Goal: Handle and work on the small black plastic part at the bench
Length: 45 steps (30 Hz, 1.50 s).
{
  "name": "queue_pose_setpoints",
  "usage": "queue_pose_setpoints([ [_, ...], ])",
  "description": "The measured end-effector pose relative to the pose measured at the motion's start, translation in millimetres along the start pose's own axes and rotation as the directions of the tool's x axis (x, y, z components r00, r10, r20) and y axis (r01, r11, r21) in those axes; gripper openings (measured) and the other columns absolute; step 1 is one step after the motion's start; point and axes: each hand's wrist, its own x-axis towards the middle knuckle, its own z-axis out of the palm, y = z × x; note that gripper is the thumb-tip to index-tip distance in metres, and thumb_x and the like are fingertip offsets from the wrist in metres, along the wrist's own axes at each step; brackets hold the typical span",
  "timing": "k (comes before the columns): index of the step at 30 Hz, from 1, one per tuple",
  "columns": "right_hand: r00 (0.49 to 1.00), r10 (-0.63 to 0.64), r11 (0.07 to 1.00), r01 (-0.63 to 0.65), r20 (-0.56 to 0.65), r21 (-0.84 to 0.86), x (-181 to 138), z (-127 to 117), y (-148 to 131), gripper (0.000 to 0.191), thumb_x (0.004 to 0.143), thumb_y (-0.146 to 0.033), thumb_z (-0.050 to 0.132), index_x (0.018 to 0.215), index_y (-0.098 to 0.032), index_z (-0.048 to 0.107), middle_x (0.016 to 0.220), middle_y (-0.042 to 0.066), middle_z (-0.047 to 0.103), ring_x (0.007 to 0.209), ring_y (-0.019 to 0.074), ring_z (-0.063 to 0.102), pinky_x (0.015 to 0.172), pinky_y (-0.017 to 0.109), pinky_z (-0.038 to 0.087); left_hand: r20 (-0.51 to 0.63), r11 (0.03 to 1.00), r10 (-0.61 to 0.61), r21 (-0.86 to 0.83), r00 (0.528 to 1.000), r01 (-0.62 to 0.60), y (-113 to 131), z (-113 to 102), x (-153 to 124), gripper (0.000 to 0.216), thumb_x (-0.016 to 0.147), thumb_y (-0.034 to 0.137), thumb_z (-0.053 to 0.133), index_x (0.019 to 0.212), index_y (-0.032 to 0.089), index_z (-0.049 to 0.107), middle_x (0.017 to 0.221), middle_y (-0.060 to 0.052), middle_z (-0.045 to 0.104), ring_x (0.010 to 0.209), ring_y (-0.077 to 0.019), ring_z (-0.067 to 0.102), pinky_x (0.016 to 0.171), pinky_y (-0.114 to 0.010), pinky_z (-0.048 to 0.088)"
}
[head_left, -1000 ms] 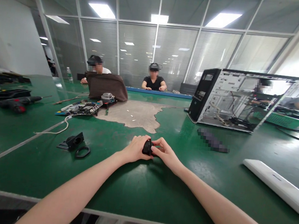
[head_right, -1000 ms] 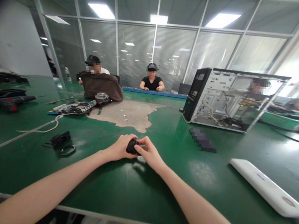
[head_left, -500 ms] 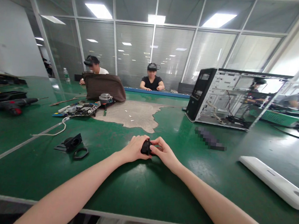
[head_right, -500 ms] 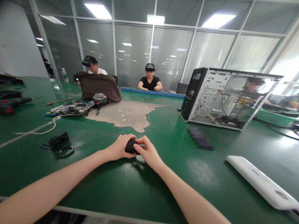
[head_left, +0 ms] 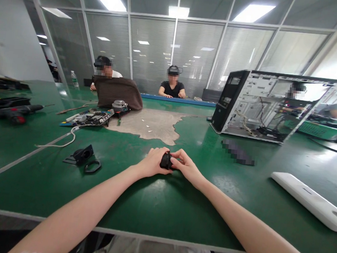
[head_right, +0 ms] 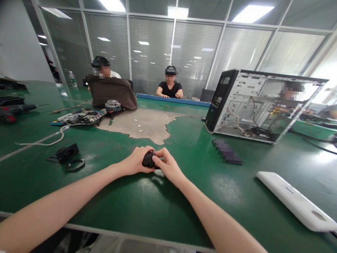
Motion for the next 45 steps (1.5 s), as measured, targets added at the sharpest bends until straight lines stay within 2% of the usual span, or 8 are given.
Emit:
queue_pose_setpoints([
  [5, 1.000, 0.018, 0.998, -0.019, -0.021, -0.052, 4.3, -3.0, 6.4, 0.025, 0.072, -0.037, 0.055, 0.088, -0.020, 0.048, 0.091, 0.001, 0.054, 0.078, 0.0116, 0.054, 0.075, 0.031, 0.046, 0.011, 1.000, -0.011, -0.005, 1.000, 0.011, 0.6, -0.9, 0.4, 0.061, 0.056, 0.046, 0.065, 0.106, 0.021, 0.039, 0.098, -0.005, 0.052, 0.089, -0.0238, 0.049, 0.077, -0.035, 0.033],
  [11, 0.995, -0.047, 0.999, 0.049, 0.086, -0.022, -1.0, -5.6, -0.1, 0.029, 0.066, -0.030, 0.063, 0.087, -0.021, 0.046, 0.094, 0.001, 0.053, 0.084, 0.0130, 0.054, 0.076, 0.031, 0.045, 0.016, 1.000, 0.000, 0.004, 1.000, 0.000, 1.1, -2.7, 0.1, 0.057, 0.058, 0.047, 0.063, 0.103, 0.020, 0.040, 0.096, -0.005, 0.053, 0.088, -0.0237, 0.049, 0.076, -0.034, 0.033],
  [16, 0.999, -0.029, 0.999, 0.030, 0.037, -0.028, 0.9, -3.6, 0.5, 0.023, 0.071, -0.036, 0.057, 0.085, -0.021, 0.046, 0.087, 0.000, 0.055, 0.076, 0.0113, 0.055, 0.073, 0.030, 0.045, 0.021, 1.000, -0.002, -0.008, 1.000, 0.002, 2.6, -3.5, 0.0, 0.059, 0.057, 0.048, 0.064, 0.104, 0.020, 0.040, 0.098, -0.005, 0.052, 0.089, -0.0236, 0.049, 0.077, -0.034, 0.033],
  [21, 1.000, 0.002, 0.999, -0.003, -0.019, -0.051, 3.7, -2.9, 4.7, 0.030, 0.069, -0.036, 0.059, 0.091, -0.021, 0.046, 0.088, 0.000, 0.053, 0.075, 0.0114, 0.055, 0.072, 0.030, 0.045, 0.028, 1.000, -0.010, -0.007, 1.000, 0.010, 2.5, -3.1, 1.1, 0.056, 0.058, 0.047, 0.064, 0.103, 0.021, 0.041, 0.098, -0.004, 0.052, 0.089, -0.0234, 0.049, 0.076, -0.034, 0.033],
  [27, 0.996, -0.037, 0.999, 0.039, 0.081, -0.025, 0.0, -5.9, 1.7, 0.028, 0.067, -0.031, 0.061, 0.088, -0.021, 0.046, 0.094, 0.001, 0.054, 0.082, 0.0129, 0.055, 0.075, 0.030, 0.045, 0.019, 1.000, 0.009, 0.001, 1.000, -0.009, -0.2, -1.4, 1.0, 0.057, 0.059, 0.050, 0.062, 0.103, 0.020, 0.041, 0.097, -0.005, 0.052, 0.087, -0.0232, 0.049, 0.076, -0.034, 0.034],
  [36, 1.000, -0.004, 0.999, 0.004, 0.004, -0.053, 3.8, -3.8, 6.0, 0.026, 0.071, -0.034, 0.056, 0.091, -0.021, 0.045, 0.090, 0.001, 0.054, 0.078, 0.0122, 0.055, 0.073, 0.031, 0.046, 0.017, 1.000, 0.009, -0.006, 1.000, -0.009, -0.4, -0.9, 1.0, 0.058, 0.059, 0.050, 0.062, 0.104, 0.020, 0.040, 0.097, -0.005, 0.052, 0.087, -0.0231, 0.049, 0.075, -0.034, 0.034],
  [42, 0.994, -0.050, 0.998, 0.054, 0.102, -0.034, 0.1, -7.8, 0.8, 0.026, 0.068, -0.029, 0.061, 0.085, -0.020, 0.045, 0.094, 0.001, 0.052, 0.085, 0.0135, 0.055, 0.076, 0.030, 0.044, 0.015, 1.000, 0.011, -0.008, 1.000, -0.011, -1.1, -0.4, 1.4, 0.057, 0.058, 0.049, 0.063, 0.102, 0.020, 0.041, 0.097, -0.005, 0.052, 0.088, -0.0234, 0.049, 0.076, -0.034, 0.033],
  [45, 0.998, -0.029, 0.999, 0.031, 0.064, -0.026, 0.5, -6.3, -1.3, 0.022, 0.070, -0.031, 0.058, 0.082, -0.019, 0.045, 0.090, 0.001, 0.053, 0.082, 0.0126, 0.055, 0.075, 0.030, 0.044, 0.013, 1.000, 0.020, -0.008, 1.000, -0.020, -1.6, -0.1, 1.3, 0.058, 0.058, 0.049, 0.063, 0.103, 0.020, 0.040, 0.098, -0.005, 0.052, 0.089, -0.0233, 0.049, 0.077, -0.034, 0.033],
])
